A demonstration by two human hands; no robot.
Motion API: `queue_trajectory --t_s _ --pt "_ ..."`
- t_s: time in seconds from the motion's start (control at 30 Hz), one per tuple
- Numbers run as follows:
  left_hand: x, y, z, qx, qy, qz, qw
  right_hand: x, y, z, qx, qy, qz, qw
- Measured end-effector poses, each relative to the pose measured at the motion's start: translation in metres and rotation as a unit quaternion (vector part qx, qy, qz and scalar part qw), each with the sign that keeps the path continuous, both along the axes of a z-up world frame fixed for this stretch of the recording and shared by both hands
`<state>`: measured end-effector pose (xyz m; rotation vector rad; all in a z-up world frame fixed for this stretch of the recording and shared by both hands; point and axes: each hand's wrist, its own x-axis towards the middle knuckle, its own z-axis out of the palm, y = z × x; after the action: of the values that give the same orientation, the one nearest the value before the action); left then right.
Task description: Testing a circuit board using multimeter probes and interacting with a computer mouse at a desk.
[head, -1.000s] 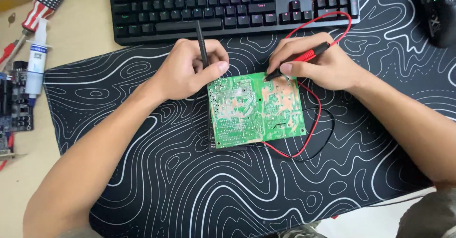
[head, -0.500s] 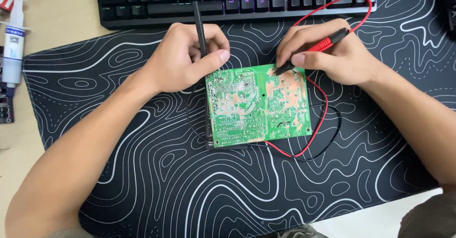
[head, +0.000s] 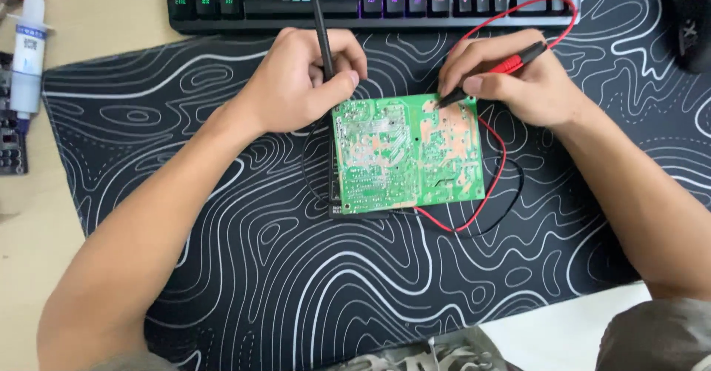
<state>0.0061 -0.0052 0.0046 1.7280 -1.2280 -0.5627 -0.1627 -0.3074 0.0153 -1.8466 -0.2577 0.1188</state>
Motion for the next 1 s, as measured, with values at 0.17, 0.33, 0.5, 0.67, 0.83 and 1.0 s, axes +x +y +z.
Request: queue_trajectory --t_s 0.17,0.33,0.5,0.67,0.83,1.0 --pt "-0.002 0.003 -0.003 -0.011 0.004 0.008 1.000 -0.004 0.002 0.001 -0.014 -0.016 -0.003 1.000" --pt "0.001 0.007 0.002 -0.091 0.072 0.016 0.993 -0.010 -0.006 -0.002 -0.075 -0.046 -0.055 0.995" --pt "-0.014 0.009 0.037 -0.216 -0.117 0.154 0.957 -0.027 0.011 0.034 -0.124 -0.022 -0.132 0.983" --pt "-0.069 -0.001 0.059 -0.204 -0.348 0.086 0.911 -0.035 0.048 0.067 -0.132 0.008 -0.132 0.982" --pt "-0.092 -0.001 0.043 -0.071 -0.415 0.033 0.906 -0.042 0.059 0.087 -0.200 0.030 0.018 0.979" --pt "-0.083 0.005 0.056 -0.105 -0.272 0.002 0.956 -0.071 -0.065 0.058 -0.334 0.062 0.024 0.940"
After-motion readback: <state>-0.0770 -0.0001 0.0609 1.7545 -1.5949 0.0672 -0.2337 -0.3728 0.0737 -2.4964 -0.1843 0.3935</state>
